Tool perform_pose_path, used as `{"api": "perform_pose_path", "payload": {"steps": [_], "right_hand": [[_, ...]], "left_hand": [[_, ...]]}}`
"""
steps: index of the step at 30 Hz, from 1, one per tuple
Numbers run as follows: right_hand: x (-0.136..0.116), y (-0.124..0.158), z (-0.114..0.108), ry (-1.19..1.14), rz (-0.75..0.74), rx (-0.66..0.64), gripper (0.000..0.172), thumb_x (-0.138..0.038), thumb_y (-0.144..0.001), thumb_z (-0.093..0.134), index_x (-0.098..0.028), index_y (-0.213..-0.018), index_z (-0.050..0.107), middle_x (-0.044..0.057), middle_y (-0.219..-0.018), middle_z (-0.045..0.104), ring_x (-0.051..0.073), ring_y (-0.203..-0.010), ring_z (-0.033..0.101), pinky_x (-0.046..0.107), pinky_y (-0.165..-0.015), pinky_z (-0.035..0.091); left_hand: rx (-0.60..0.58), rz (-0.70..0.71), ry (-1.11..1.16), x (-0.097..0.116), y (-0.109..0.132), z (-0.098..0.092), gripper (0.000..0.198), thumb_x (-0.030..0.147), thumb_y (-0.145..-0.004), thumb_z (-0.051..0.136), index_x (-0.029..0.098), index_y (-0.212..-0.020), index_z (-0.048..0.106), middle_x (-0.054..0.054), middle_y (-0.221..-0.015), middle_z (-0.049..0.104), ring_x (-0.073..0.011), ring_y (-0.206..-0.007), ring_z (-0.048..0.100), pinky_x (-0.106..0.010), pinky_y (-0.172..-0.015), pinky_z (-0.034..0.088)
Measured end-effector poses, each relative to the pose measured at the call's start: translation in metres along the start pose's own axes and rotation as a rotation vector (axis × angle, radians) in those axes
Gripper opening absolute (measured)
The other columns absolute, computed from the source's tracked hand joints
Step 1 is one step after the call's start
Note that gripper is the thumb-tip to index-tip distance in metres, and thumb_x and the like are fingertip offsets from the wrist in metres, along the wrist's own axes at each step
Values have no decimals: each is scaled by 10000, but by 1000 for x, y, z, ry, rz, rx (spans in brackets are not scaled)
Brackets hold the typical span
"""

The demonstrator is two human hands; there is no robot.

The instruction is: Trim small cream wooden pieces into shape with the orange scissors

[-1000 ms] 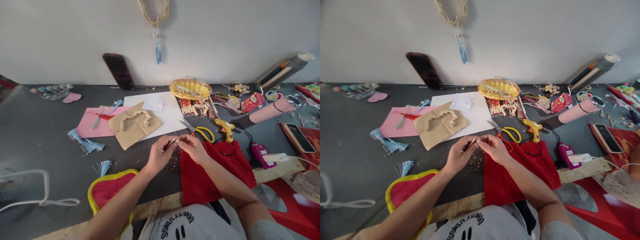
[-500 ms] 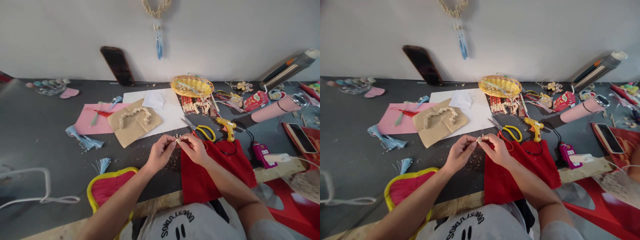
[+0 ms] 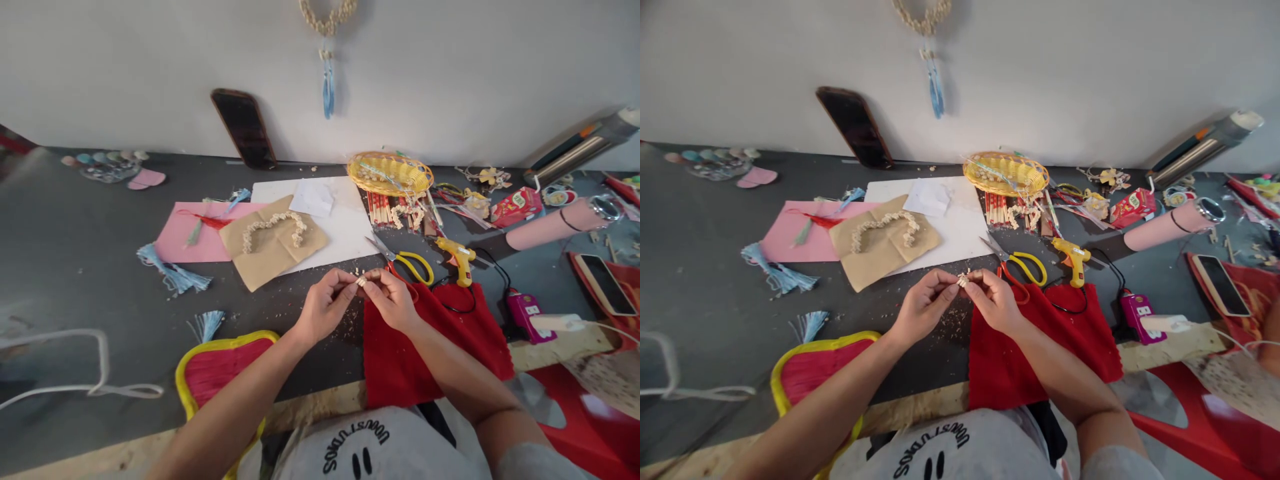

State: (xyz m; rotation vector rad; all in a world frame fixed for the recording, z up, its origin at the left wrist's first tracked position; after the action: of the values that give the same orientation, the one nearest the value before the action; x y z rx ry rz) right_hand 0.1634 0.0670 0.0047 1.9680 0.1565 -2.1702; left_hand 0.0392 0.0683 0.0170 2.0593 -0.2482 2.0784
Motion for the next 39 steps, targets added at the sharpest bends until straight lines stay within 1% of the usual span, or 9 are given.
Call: {"api": "perform_pose_path", "payload": {"steps": [4, 8, 10, 14, 16, 23, 28, 33, 39], "right_hand": [[0, 1, 0, 4, 6, -7, 240, -467, -876, 613, -239, -952, 623, 28, -948, 656, 169, -833, 671, 340, -819, 595], [1, 1, -1, 13, 29, -18, 281, -500, -861, 619, -230, -940, 620, 32, -940, 656, 168, -816, 665, 343, -803, 596], [1, 1, -1, -6, 41, -23, 280, -498, -855, 629, -229, -935, 623, 28, -933, 658, 164, -816, 663, 331, -796, 594], [1, 1, -1, -32, 32, -29, 215, -441, -873, 631, -236, -938, 637, 13, -925, 657, 141, -801, 668, 289, -774, 586], [1, 1, -1, -25, 24, -28, 201, -429, -880, 627, -238, -945, 638, 10, -924, 657, 136, -791, 669, 282, -763, 583], [4, 2, -4, 65, 10, -27, 242, -462, -885, 603, -231, -953, 628, 24, -890, 660, 161, -790, 658, 314, -759, 578], [3, 1, -2, 23, 17, -27, 241, -473, -874, 614, -238, -925, 621, 17, -878, 648, 160, -787, 653, 327, -772, 583], [3, 1, 0, 29, 24, -24, 268, -498, -866, 613, -236, -926, 619, 22, -883, 644, 167, -792, 649, 336, -767, 588], [3, 1, 0, 28, 8, -32, 241, -468, -883, 605, -235, -944, 618, 20, -887, 644, 162, -782, 653, 327, -761, 581]], "left_hand": [[-2, 13, -20, 2, 1, 0, 172, 345, -900, 563, 174, -925, 564, -63, -851, 737, -170, -792, 702, -279, -720, 533], [-5, 22, -6, 5, 3, 2, 179, 352, -899, 564, 174, -914, 562, -63, -840, 736, -170, -778, 704, -280, -714, 540], [-2, 23, 10, 5, 4, 2, 186, 357, -901, 562, 172, -916, 565, -60, -816, 729, -166, -750, 698, -278, -698, 541], [2, 7, 14, 2, 5, 3, 179, 353, -908, 555, 176, -931, 568, -36, -761, 709, -133, -636, 656, -271, -663, 534], [1, 0, 17, 0, 5, 3, 170, 346, -913, 548, 178, -935, 566, -29, -759, 704, -123, -620, 644, -266, -660, 532], [0, 26, 5, 3, 4, 3, 154, 328, -911, 548, 175, -918, 560, -46, -817, 708, -159, -774, 693, -263, -697, 533], [12, 31, -21, 0, 5, 2, 167, 342, -909, 548, 177, -918, 569, -47, -822, 704, -161, -777, 688, -263, -695, 524], [23, 12, -10, -3, 5, 2, 185, 360, -901, 558, 176, -915, 576, -46, -805, 696, -158, -754, 678, -255, -670, 513], [22, 35, -44, 1, 5, 2, 157, 328, -910, 540, 174, -912, 571, -41, -794, 681, -147, -735, 667, -243, -647, 501]]}}
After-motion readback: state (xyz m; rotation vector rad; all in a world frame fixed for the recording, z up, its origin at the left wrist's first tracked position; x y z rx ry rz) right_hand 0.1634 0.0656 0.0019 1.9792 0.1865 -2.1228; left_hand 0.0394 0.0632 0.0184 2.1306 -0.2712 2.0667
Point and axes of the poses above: each hand's wrist, its own y-axis away from the middle knuckle, its own z-axis out of the palm, x = y × z, the point moved 8 cm from there along -y, towards the middle knuckle
